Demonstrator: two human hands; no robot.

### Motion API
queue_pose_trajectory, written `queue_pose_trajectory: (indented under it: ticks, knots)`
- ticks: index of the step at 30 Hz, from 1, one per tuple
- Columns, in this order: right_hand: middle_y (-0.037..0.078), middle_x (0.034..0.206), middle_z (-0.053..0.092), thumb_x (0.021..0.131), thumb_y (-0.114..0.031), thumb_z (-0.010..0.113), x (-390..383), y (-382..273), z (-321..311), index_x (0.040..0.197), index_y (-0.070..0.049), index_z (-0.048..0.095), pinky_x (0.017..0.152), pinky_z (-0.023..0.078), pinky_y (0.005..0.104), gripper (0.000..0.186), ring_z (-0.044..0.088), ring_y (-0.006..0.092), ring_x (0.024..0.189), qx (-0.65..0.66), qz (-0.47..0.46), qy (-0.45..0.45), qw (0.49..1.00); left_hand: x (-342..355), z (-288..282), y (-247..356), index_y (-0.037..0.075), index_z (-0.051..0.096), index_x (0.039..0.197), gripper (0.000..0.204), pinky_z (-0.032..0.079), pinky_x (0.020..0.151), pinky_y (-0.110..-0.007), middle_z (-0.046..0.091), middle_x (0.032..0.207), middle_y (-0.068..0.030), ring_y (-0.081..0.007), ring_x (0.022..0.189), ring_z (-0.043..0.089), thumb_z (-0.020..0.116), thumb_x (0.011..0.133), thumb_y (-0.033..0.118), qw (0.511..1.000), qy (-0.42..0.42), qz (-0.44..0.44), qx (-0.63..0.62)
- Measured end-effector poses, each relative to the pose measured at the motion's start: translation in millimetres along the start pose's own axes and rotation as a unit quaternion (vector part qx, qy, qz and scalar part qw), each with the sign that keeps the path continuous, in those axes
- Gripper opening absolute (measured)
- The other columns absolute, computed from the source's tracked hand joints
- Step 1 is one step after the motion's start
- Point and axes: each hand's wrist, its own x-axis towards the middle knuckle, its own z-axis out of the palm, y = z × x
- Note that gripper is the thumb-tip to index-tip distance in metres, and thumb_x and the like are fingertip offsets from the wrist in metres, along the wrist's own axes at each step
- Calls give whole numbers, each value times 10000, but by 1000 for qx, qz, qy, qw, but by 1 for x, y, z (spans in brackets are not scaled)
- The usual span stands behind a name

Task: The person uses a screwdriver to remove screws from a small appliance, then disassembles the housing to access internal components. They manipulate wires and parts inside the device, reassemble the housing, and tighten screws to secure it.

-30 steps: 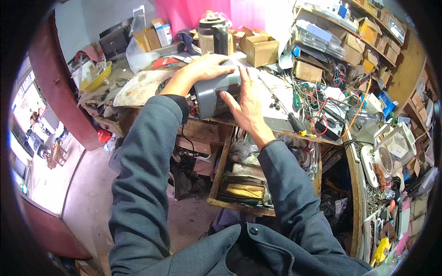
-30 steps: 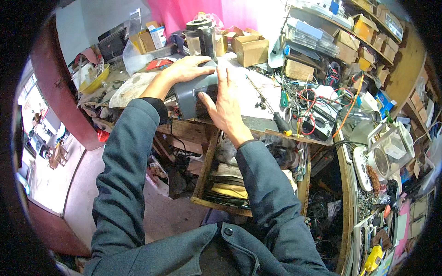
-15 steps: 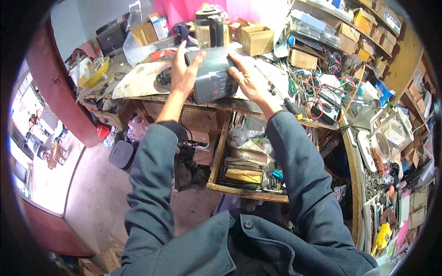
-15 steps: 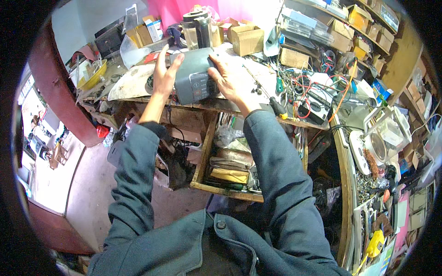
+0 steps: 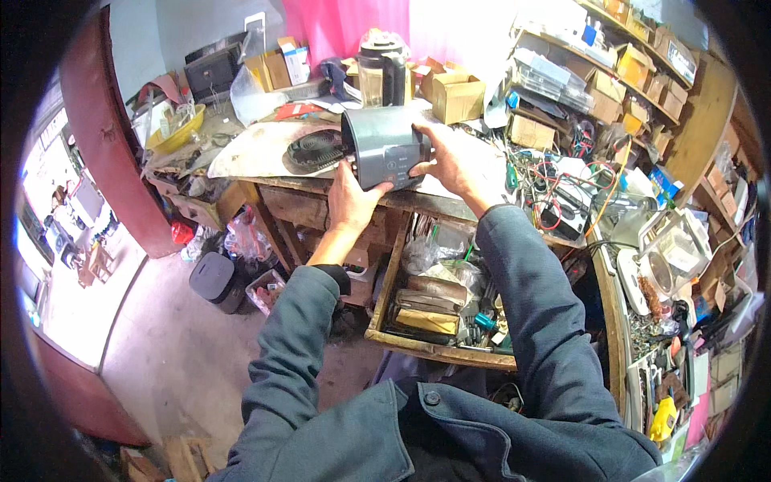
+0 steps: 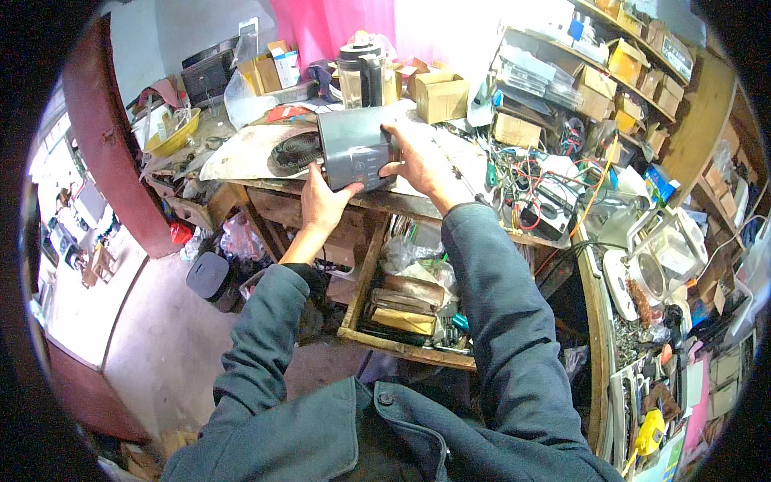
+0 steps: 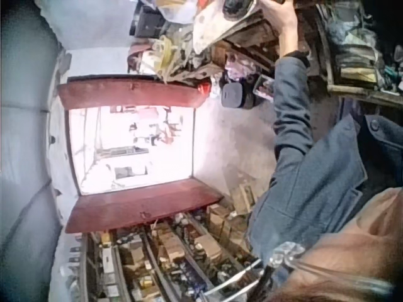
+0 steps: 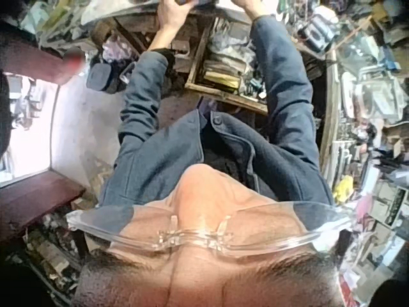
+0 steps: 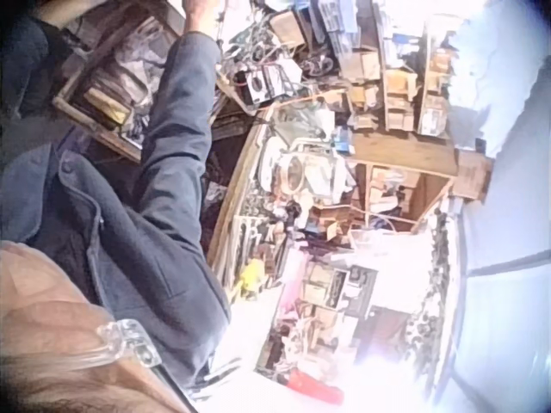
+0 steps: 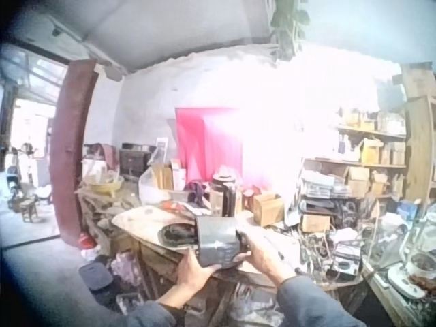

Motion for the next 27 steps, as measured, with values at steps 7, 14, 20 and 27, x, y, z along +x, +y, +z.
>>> queue_pose_trajectory:
  ticks: [7, 14, 20, 27]
  knots:
    - [-2, 1280, 679, 996, -313, 712, -9, 32, -9, 1393, -225, 641, 865, 545, 318, 413, 633, 124, 1100, 303, 180, -32, 935, -29, 1, 28, -9, 537, 1249, 640, 535, 855, -483, 662, 1114, -238, -428, 999, 669, 858, 824, 344, 999, 7, 43, -25]
    - [59, 1251, 696, 953, -583, 647, -18, -38, -20, 1455, -195, 588, 953, 516, 360, 637, 661, 223, 1123, -17, 52, 17, 998, -53, 3, 67, -3, 537, 1316, 538, 577, 826, -458, 571, 1188, -223, -417, 1043, 641, 773, 880, 206, 993, 1, 118, -2]
    - [122, 1187, 742, 980, -293, 703, -30, -35, -15, 1366, -165, 664, 860, 569, 347, 408, 741, 203, 940, 117, 134, 81, 981, -62, 12, 82, 25, 559, 1377, 498, 585, 863, -443, 573, 1269, -220, -412, 1005, 674, 712, 915, 134, 986, -67, 144, -40]
    - [85, 1021, 725, 1043, -438, 610, -33, -2, -18, 1395, -166, 624, 768, 538, 349, 445, 656, 173, 869, 179, 249, 38, 951, -45, -4, 61, 31, 446, 1502, 691, 527, 1012, -444, 562, 1426, -195, -379, 1179, 604, 675, 851, 55, 948, 31, 284, 142]
